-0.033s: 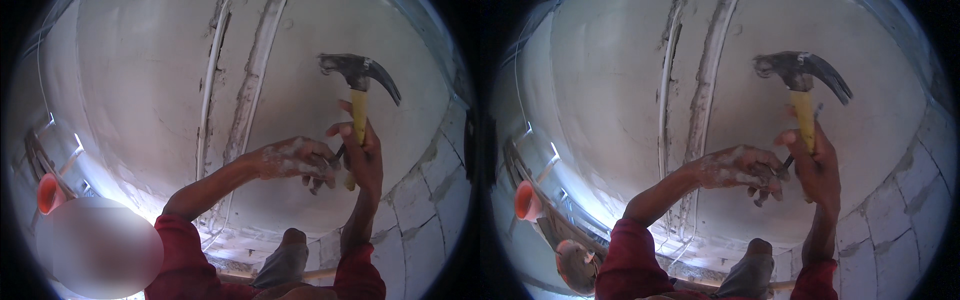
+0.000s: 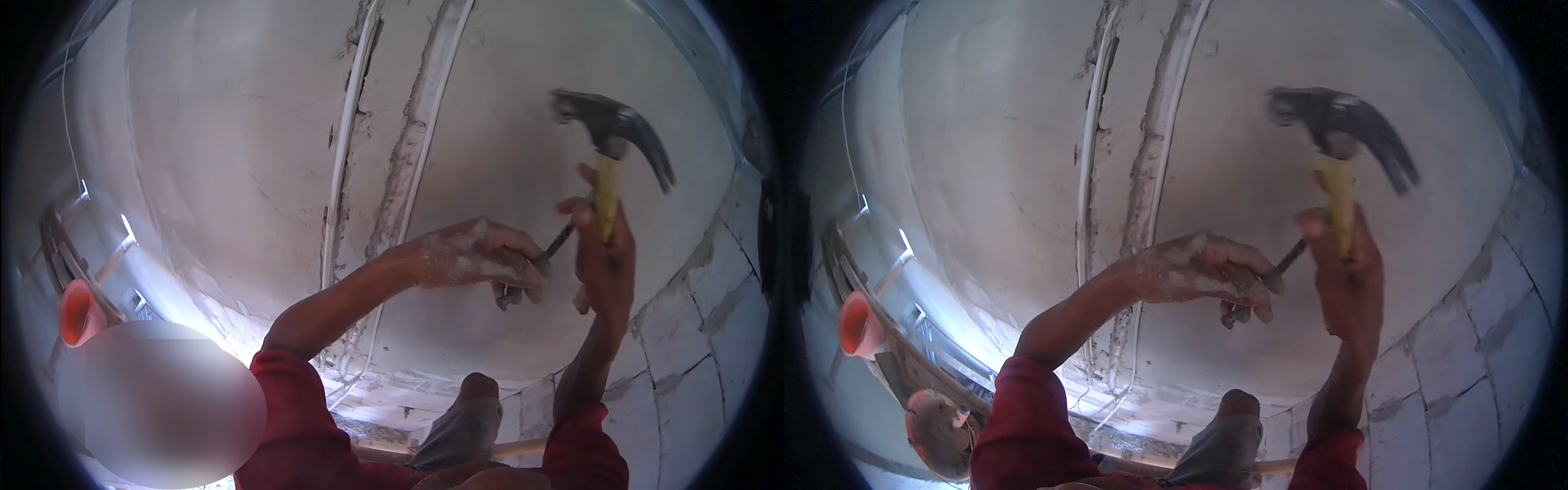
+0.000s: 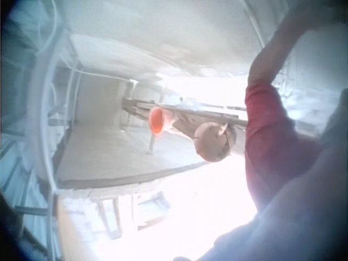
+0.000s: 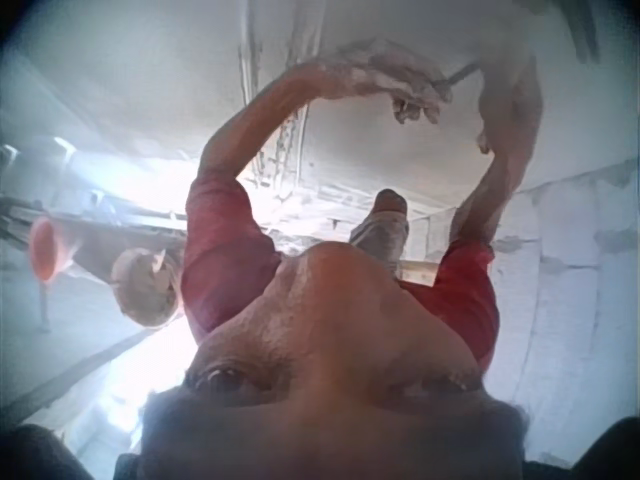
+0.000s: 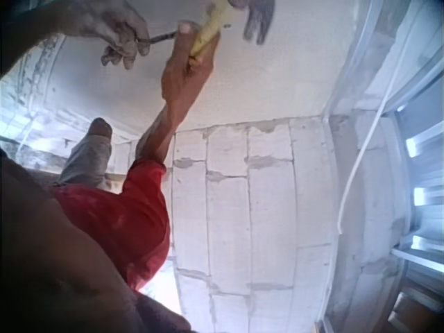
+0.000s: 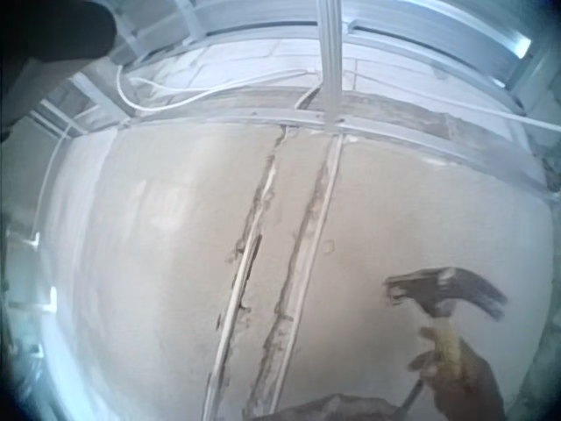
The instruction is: The person uses a hammer and nail to secure white electrical conduits to the ceiling. They repeatedly position the nail, strike it with the hammer, and adjust the conduit alignment while standing on a wooden scaffold.
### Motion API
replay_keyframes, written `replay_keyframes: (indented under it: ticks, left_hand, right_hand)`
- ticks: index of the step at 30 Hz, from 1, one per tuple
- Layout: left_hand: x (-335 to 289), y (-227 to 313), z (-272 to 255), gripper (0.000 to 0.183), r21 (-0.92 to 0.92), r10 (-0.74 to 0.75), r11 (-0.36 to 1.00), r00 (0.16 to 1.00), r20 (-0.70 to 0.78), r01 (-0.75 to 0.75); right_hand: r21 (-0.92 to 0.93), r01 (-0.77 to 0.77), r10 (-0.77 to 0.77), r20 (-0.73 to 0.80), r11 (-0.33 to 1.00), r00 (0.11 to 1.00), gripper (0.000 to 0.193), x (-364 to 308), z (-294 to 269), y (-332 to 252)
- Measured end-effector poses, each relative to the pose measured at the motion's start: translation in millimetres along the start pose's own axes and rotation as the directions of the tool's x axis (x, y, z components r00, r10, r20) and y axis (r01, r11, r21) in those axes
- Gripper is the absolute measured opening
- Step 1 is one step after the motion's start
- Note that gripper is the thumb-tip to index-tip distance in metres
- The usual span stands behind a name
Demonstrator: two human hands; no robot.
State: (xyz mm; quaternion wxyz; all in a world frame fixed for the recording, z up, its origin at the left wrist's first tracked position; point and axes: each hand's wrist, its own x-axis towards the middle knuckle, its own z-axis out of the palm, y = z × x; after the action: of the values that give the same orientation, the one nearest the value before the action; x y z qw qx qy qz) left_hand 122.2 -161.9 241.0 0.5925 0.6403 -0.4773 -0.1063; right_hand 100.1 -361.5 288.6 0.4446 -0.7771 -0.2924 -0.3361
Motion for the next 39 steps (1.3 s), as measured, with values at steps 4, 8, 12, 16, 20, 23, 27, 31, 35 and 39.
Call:
replay_keyframes:
  ticks: [4,8,12,16,20,23,27,31,35,39]
  left_hand:
    - [-18.0,-1.4,-20.8,0.048,-0.018,0.143,0.989,0.967,-0.210,-0.150]
    - [-29.4,-3.5,-53.1,0.050,0.028,0.277,0.954,0.845,-0.458,-0.298]
    - [-37.1,18.5,-61.0,0.051,-0.006,0.188,0.971,0.783,-0.593,-0.238]
    - [-18.1,17.6,-51.5,0.052,-0.093,0.181,0.946,0.741,-0.647,-0.312]
    - [-17.4,18.5,-64.3,0.058,-0.085,0.309,0.868,0.667,-0.678,-0.489]
    - [-18.3,11.0,-73.8,0.058,-0.182,0.318,0.817,0.691,-0.649,-0.547]
    - [-24.9,7.9,-94.9,0.057,-0.185,0.319,0.834,0.728,-0.607,-0.520]
    - [-34.2,4.3,-108.4,0.048,-0.094,0.289,0.895,0.727,-0.622,-0.436]
    - [-50.7,10.5,-109.1,0.036,0.084,0.175,0.983,0.715,-0.677,-0.161]
    - [-57.7,6.7,-112.9,0.031,0.091,0.228,0.967,0.656,-0.720,-0.236]
  right_hand:
    - [-0.009,0.034,-0.035,-0.279,0.999,0.960,0.055,-13.5,-19.1,-10.4]
    - [0.150,-0.008,0.057,-0.330,0.989,0.942,0.049,-39.0,-20.5,1.6]
    - [0.283,-0.119,0.173,-0.173,0.952,0.970,0.046,-54.7,-25.3,14.9]
    - [0.399,-0.108,0.148,-0.072,0.911,0.986,0.044,-58.4,-8.4,8.5]
    - [0.436,-0.151,0.157,0.021,0.887,0.987,0.042,-66.5,15.9,1.6]
    - [0.434,-0.200,0.176,0.093,0.879,0.980,0.039,-69.8,19.8,5.5]
    - [0.495,-0.210,0.145,0.166,0.843,0.975,0.036,-70.3,26.0,6.2]
    - [0.409,-0.131,0.084,0.131,0.903,0.988,0.034,-72.7,37.7,-0.6]
    - [0.103,-0.019,0.011,0.075,0.994,0.997,0.032,-69.4,47.7,15.6]
    - [-0.059,0.027,-0.027,-0.002,0.998,1.000,0.029,-67.1,58.1,22.9]
